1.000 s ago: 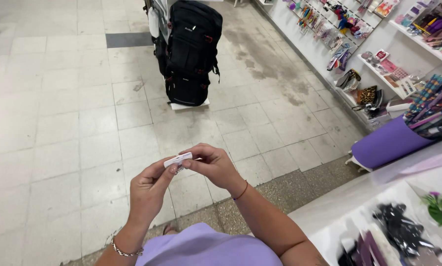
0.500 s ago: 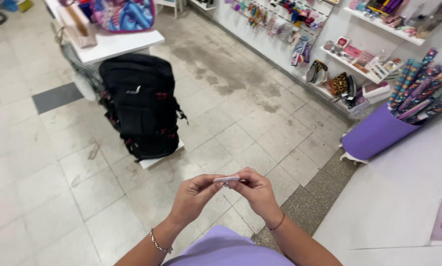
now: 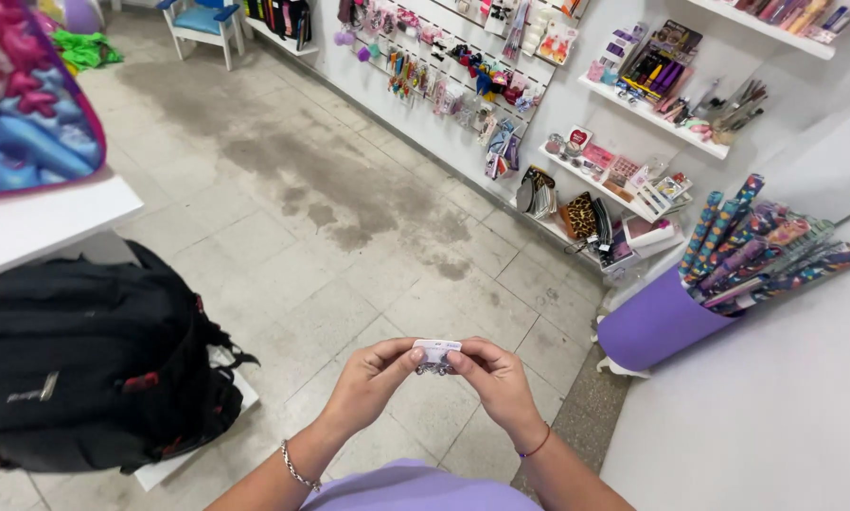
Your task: Organizing and hanging earring cards on a display rack
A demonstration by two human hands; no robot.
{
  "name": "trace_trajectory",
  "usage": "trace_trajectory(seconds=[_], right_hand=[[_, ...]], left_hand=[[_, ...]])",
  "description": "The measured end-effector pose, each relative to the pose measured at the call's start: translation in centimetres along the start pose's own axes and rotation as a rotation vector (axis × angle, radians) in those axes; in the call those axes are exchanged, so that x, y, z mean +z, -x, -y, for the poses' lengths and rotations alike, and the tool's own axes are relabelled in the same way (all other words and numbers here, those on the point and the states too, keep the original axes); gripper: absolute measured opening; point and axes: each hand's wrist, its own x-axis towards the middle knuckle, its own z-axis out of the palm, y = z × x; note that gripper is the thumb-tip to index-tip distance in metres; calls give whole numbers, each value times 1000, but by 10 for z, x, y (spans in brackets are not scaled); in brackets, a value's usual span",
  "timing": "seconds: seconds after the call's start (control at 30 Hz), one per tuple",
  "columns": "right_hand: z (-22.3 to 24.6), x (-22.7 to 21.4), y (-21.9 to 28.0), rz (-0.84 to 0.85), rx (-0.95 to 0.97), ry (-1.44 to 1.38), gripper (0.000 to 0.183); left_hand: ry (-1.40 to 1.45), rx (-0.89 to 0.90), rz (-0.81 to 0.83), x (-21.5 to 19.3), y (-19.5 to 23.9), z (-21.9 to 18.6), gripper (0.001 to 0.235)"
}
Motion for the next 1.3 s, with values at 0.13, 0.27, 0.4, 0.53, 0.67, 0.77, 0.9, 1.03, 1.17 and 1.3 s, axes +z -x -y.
trace_trajectory(seconds=[0.13, 0.27, 0.4, 0.53, 0.67, 0.77, 0.9, 1.03, 1.17, 1.3], right_hand=[[-22, -10, -107, 32, 18, -28, 17], [-61, -15, -226, 35, 41, -59, 17], [-91, -21, -358, -33, -31, 13, 21], [-93, -29, -481, -228, 77, -33, 21], [-99, -42, -595, -423, 79, -235, 16], [-127, -65, -672, -479, 80, -254, 15], [-171, -97, -780, -482, 38, -220, 14], [-191, -129, -902, -404, -23, -136, 12], [-218, -159, -1020, -318, -79, -112, 11], [-239, -170, -1124, -249, -115, -123, 14]], left_hand=[[-29, -18, -22, -29, -106, -4, 30], [-19, -109, -60, -67, -220, -9, 33], [-41, -36, -4, -118, -362, 10, 35], [23, -98, 42, -144, -493, -20, 34], [121, -61, 33, -156, -616, -38, 34], [170, -79, 65, -164, -703, -30, 35], [125, -23, 113, -183, -823, -4, 33], [101, 5, 91, -202, -947, 19, 31], [96, 34, 60, -220, -1058, 21, 29], [69, 36, 14, -252, -1157, 31, 25]])
